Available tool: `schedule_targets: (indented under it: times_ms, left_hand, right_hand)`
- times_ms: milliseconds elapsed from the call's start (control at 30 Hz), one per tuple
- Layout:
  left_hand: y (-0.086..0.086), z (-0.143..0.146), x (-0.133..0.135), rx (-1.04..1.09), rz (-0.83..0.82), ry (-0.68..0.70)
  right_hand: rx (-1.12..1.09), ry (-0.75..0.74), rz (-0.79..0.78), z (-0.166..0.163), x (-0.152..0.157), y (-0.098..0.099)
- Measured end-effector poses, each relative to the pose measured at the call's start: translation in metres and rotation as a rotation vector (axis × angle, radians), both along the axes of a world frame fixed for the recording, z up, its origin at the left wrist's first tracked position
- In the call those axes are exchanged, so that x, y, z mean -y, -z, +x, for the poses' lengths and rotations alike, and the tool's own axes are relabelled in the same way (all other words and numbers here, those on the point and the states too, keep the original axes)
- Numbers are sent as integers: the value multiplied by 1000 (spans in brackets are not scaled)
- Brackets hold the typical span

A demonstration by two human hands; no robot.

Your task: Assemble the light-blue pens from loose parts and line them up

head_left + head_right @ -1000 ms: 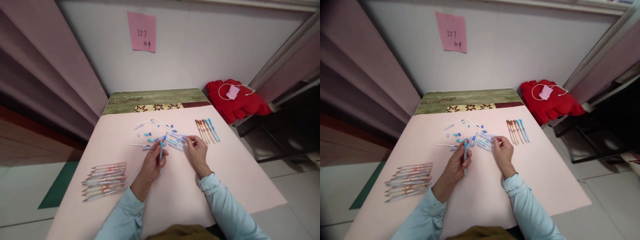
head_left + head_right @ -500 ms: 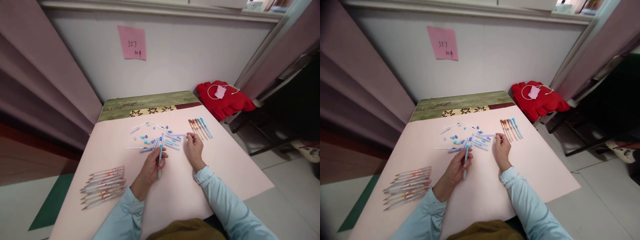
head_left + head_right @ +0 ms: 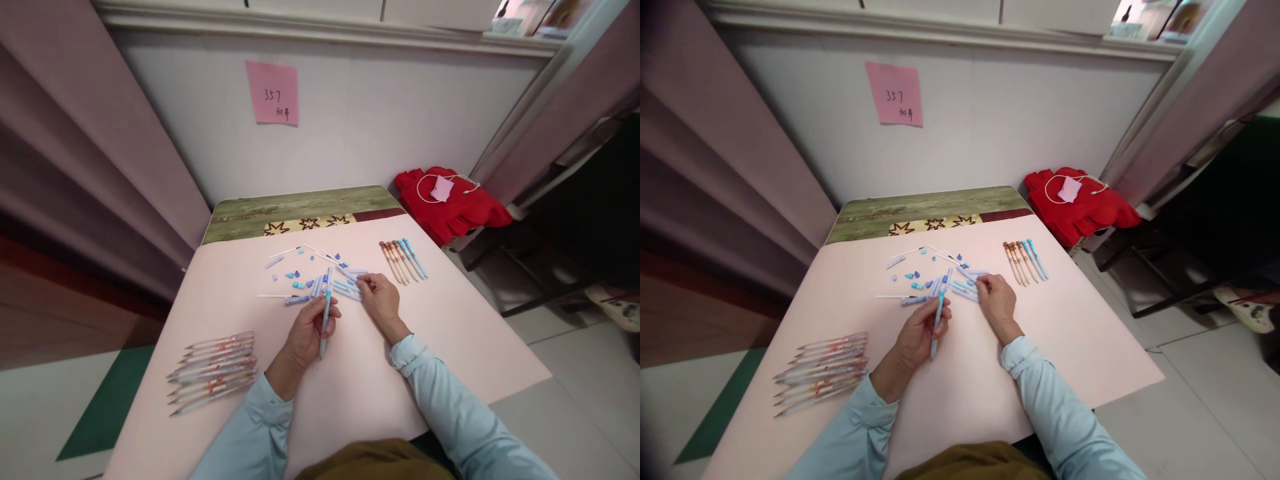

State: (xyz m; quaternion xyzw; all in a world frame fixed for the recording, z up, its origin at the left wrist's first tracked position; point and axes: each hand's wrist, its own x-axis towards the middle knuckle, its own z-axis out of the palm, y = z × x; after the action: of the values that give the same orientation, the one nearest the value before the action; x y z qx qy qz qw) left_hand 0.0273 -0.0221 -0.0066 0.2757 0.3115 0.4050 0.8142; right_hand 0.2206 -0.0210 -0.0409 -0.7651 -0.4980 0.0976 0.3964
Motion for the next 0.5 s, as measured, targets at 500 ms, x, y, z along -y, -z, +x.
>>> schedule_targets:
  times_ms: [500]
  left_hand:
    - [8,-1,-2,16,4,-1]
  right_hand:
    - [67,-79,2,-2,1,1]
